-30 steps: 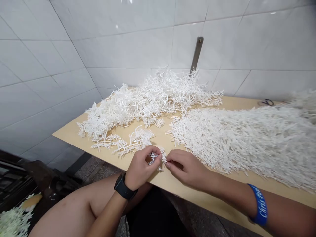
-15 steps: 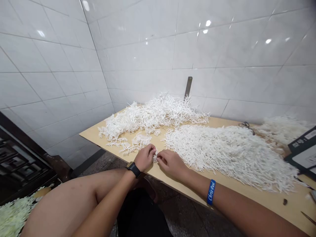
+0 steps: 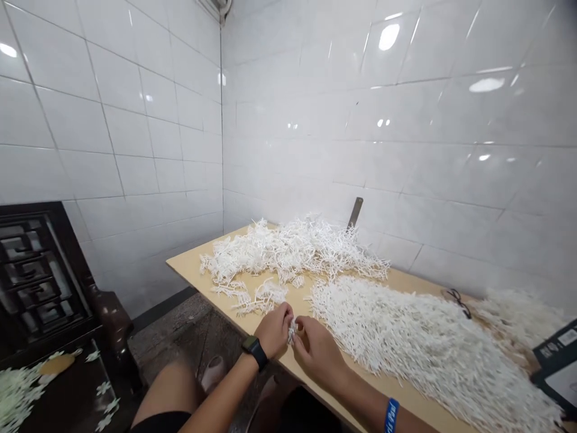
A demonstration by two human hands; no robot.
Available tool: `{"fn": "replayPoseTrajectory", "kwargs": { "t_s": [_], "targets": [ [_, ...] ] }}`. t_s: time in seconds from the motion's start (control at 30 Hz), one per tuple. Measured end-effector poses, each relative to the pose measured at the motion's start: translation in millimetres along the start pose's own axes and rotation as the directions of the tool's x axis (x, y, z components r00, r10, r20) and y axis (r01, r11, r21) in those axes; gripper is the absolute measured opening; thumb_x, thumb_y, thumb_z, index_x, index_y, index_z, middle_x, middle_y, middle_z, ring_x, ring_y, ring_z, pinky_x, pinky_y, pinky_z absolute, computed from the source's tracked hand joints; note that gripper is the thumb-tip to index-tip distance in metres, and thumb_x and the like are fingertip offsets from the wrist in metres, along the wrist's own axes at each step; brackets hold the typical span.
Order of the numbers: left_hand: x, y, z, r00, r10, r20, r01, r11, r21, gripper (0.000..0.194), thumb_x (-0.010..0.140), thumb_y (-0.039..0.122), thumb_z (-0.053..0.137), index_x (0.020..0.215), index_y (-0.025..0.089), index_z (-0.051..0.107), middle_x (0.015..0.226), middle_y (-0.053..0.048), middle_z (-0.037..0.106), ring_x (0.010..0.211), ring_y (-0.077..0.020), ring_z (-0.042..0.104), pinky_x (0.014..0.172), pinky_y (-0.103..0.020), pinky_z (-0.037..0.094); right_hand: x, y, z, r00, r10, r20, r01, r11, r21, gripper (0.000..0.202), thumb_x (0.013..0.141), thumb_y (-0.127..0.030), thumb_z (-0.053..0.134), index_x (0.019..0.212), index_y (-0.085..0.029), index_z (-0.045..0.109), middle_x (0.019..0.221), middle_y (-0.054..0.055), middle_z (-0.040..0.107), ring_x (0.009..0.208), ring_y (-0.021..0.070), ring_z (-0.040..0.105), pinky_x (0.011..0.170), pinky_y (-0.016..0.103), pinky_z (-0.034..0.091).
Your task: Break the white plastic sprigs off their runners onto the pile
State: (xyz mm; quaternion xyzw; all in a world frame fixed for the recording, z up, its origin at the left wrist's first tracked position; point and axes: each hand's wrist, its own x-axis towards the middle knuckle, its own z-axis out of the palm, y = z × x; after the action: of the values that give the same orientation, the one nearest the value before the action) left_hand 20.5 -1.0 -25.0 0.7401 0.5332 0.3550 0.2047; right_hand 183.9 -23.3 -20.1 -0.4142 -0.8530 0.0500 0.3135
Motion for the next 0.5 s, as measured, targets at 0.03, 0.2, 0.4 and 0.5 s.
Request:
{"fn": "replayPoseTrajectory", "kwargs": {
  "t_s": [0.03,0.2,0.4,0.5],
  "targets": [
    [0.0,-0.5,0.0,1.0,0.004,0.008,-0.004,1.0,0.001,0.017,0.095,0.019,0.035,0.085,0.021,0.049,0.074,-0.002,0.062,0.068,-0.0182,0.056,0.063,-0.027,0.035,-0.3,-0.9,0.3,1.0,0.015,-0.007,-0.015,1.0,0.003,0.013,0.092,-0.02,0.05,0.105,-0.018,0.054,0.087,0.005,0.062,0.078,0.0204,0.058,0.068,0.03,0.041],
    [-3.0,-7.2,-1.3,0.998,0.032,0.05,-0.032,0.999,-0.001,0.022,0.099,0.026,0.03,0.089,0.021,0.049,0.077,-0.004,0.065,0.07,-0.0194,0.059,0.064,-0.029,0.038,2.0,-5.5,1.5,0.997,0.049,0.058,-0.054,0.995,0.085,0.033,0.089,-0.02,0.053,0.122,-0.02,0.05,0.099,0.006,0.064,0.086,0.0215,0.058,0.074,0.031,0.043],
    [2.0,-6.7,-9.9,0.979,0.171,0.108,-0.155,0.978,-0.143,0.027,0.097,0.035,0.038,0.089,0.022,0.061,0.089,-0.007,0.068,0.086,-0.0233,0.064,0.079,-0.035,0.049,7.7,-10.5,-4.5,0.991,0.122,0.062,-0.126,0.991,0.054,0.019,0.088,-0.02,0.054,0.107,-0.018,0.055,0.096,0.006,0.065,0.086,0.0211,0.058,0.075,0.03,0.043],
    [7.2,-6.7,-13.6,0.959,0.27,0.088,-0.261,0.96,-0.102,0.029,0.095,0.035,0.041,0.087,0.023,0.066,0.101,-0.01,0.068,0.101,-0.0256,0.064,0.089,-0.039,0.052,8.1,-6.1,-3.2,0.988,0.123,0.095,-0.126,0.992,0.021,0.013,0.09,-0.019,0.052,0.102,-0.018,0.055,0.091,0.006,0.065,0.082,0.02,0.059,0.071,0.028,0.041]
  ]
}}
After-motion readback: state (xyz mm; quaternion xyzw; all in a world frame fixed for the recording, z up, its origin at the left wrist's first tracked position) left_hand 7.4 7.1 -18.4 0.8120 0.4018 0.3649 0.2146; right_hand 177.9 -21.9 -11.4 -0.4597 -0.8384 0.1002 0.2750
